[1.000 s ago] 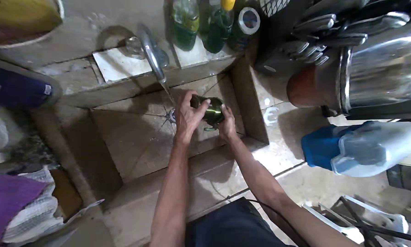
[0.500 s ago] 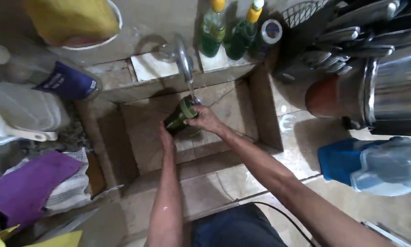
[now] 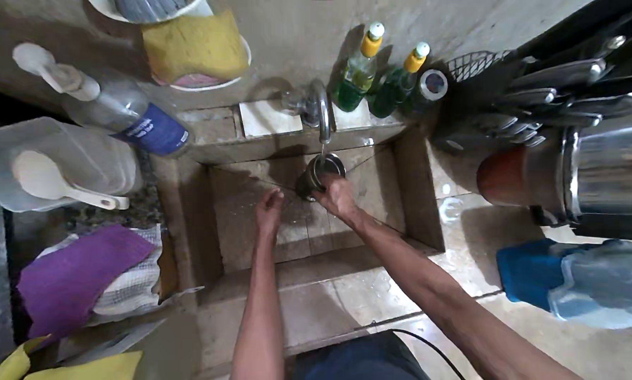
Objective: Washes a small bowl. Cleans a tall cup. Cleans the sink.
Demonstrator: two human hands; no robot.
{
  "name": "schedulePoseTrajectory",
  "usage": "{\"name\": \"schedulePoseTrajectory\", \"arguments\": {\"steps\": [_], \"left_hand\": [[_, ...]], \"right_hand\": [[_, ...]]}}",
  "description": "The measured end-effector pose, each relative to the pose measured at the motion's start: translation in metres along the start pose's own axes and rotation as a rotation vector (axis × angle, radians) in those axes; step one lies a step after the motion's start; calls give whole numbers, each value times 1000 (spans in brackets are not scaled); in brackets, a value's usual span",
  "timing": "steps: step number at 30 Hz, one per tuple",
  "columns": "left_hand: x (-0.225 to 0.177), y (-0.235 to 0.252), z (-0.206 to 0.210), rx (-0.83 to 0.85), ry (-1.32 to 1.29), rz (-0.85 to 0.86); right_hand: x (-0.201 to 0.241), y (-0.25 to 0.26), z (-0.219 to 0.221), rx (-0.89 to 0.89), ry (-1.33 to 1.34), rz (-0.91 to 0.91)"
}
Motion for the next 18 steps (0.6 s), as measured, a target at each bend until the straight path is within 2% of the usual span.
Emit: {"name": "schedulePoseTrajectory", "arguments": {"steps": [2,6,8,12,14,18], "left_hand": [[4,1,-5,-29,-22,-12],[1,-5,-9,-20,5,14],[4,-4,-10,-22,19,24],[20,3,-5,-38,-137,-129],[25,6,0,-30,-234,-212],[28,13,8,2,-342,-250]], "right_hand": [[5,-4,1,21,24,-56],[0,10,-4,2,38,113],[8,0,-3,50,38,33],[8,2,-1,7,103,52],[13,3,-2,25,95,1],[8,16,-5,10,127,58]]}}
Point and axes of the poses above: each hand's wrist, its own y-axis towards the middle knuckle, its own z-axis out of the palm, x = y × z, the point moved 3 cm from there along y, towards the middle knuckle, and after that the axes turned 14 degrees about y, right-handed, at the moved point
